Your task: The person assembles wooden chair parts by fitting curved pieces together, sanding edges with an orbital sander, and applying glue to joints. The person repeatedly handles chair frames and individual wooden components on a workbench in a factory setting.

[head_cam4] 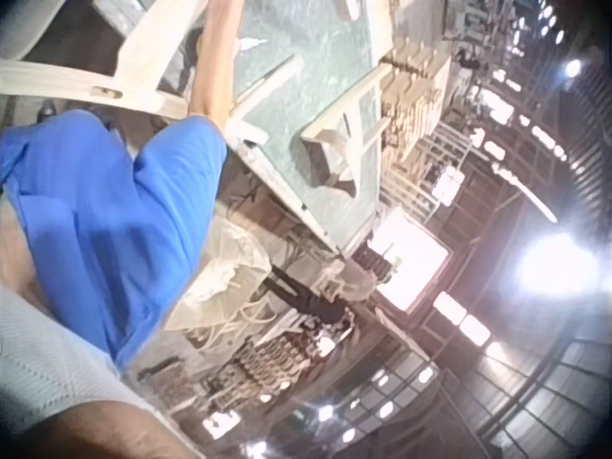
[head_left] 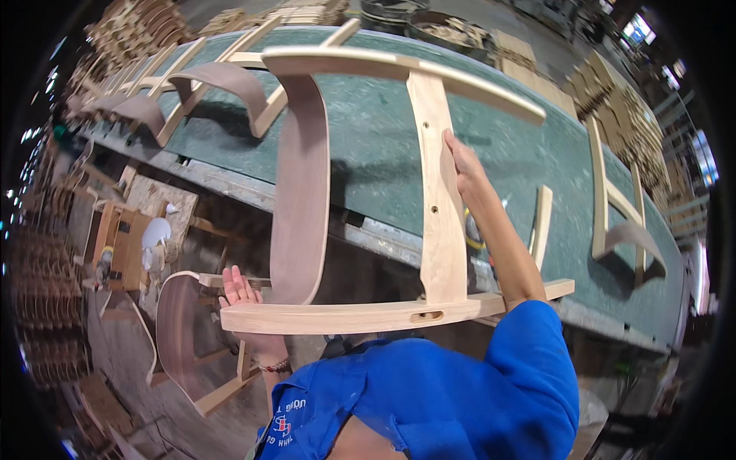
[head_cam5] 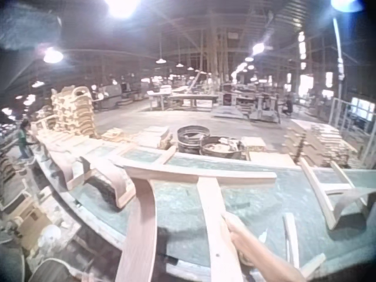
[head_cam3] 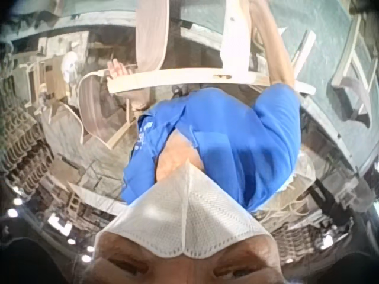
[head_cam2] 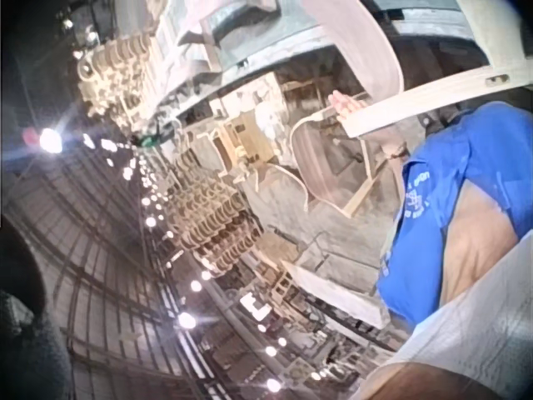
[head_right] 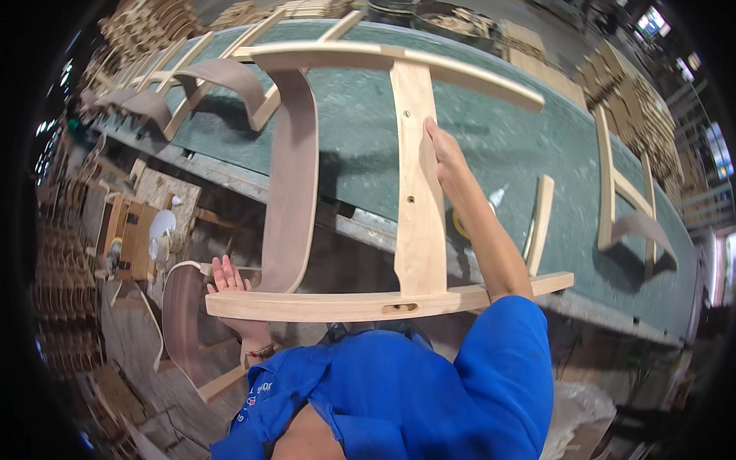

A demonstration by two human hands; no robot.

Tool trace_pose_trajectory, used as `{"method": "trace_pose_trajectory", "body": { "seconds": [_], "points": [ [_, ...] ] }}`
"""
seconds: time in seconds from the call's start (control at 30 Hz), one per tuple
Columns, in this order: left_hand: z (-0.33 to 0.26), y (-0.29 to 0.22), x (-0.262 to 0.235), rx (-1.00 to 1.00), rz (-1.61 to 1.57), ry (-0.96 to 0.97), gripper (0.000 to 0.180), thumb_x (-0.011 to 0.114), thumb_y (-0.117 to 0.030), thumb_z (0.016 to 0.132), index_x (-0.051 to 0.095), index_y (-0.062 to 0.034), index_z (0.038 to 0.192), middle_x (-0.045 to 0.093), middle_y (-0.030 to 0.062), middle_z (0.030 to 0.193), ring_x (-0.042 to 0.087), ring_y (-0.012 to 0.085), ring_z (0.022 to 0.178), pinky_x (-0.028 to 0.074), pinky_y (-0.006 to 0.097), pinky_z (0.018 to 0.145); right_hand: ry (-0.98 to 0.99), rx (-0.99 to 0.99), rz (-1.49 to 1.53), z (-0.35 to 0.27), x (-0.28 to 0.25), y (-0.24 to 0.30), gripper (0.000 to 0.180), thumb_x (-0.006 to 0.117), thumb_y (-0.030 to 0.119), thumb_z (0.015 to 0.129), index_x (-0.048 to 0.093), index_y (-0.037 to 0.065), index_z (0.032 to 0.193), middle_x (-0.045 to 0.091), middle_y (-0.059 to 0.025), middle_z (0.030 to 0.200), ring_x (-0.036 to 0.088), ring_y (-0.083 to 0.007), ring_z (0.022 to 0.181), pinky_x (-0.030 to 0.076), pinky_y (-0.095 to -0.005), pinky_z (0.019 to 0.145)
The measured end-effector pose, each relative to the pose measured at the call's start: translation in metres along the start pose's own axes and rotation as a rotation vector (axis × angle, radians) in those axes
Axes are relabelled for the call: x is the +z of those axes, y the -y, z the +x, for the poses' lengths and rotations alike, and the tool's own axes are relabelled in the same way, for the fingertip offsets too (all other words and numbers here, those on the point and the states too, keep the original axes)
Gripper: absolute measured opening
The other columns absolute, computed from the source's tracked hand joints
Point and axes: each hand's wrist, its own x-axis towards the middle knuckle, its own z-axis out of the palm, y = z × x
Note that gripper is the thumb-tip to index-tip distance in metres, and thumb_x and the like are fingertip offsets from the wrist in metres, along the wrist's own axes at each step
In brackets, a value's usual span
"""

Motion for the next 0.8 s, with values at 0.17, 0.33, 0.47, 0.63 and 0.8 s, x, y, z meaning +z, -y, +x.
{"method": "trace_pose_trajectory", "body": {
  "seconds": [0.17,0.33,0.47,0.63,0.8],
  "points": [
    [0.041,0.009,-0.104,-0.264,-0.279,0.366,0.035,0.048,-0.035,0.094,0.050,-0.0104,0.118,0.044,0.0105,0.142,0.048,0.0339,0.125,0.039,0.056,0.104,0.014,-0.475,0.219,-0.121,-0.016,0.002,0.043,0.065,0.037,0.092,0.058,0.003,0.118,0.064,-0.0060,0.103,0.061,-0.0158,0.087,0.051,-0.0309,0.078],
    [0.076,-0.023,-0.132,-0.747,-0.413,0.576,0.063,0.057,-0.038,0.084,0.038,-0.0080,0.136,0.045,0.0157,0.133,0.048,0.0359,0.119,0.042,0.045,0.103,-0.321,-0.709,0.239,-0.272,-0.024,-0.033,0.052,0.067,0.045,0.089,0.055,0.005,0.120,0.064,-0.0058,0.100,0.063,-0.0171,0.087,0.055,-0.0335,0.072],
    [0.105,-0.079,-0.118,-1.040,-0.277,0.581,0.100,0.063,-0.040,0.065,0.022,-0.0064,0.149,0.029,0.0337,0.144,0.047,0.0414,0.123,0.047,0.051,0.097,-0.578,-0.890,0.145,-0.369,-0.063,-0.057,0.049,0.069,0.039,0.088,0.053,0.006,0.122,0.061,-0.0091,0.107,0.060,-0.0196,0.099,0.051,-0.0383,0.088],
    [0.083,-0.127,-0.074,-0.843,0.009,0.799,0.081,0.059,-0.030,0.070,0.037,-0.0014,0.142,0.045,0.0269,0.136,0.058,0.0376,0.110,0.055,0.046,0.087,-0.525,-0.636,0.373,-0.444,-0.127,-0.124,0.059,0.072,0.038,0.085,0.043,0.003,0.123,0.057,-0.0143,0.106,0.059,-0.0281,0.100,0.048,-0.0473,0.097],
    [0.070,-0.119,-0.054,-0.914,0.517,0.963,0.071,0.053,-0.009,0.065,0.046,0.0031,0.134,0.059,0.0183,0.123,0.063,0.0254,0.101,0.057,0.034,0.080,-0.563,-0.218,0.656,-0.409,-0.162,-0.282,0.032,0.073,0.019,0.077,0.054,0.014,0.102,0.059,-0.0113,0.099,0.059,-0.0277,0.097,0.049,-0.0520,0.089]
  ]
}}
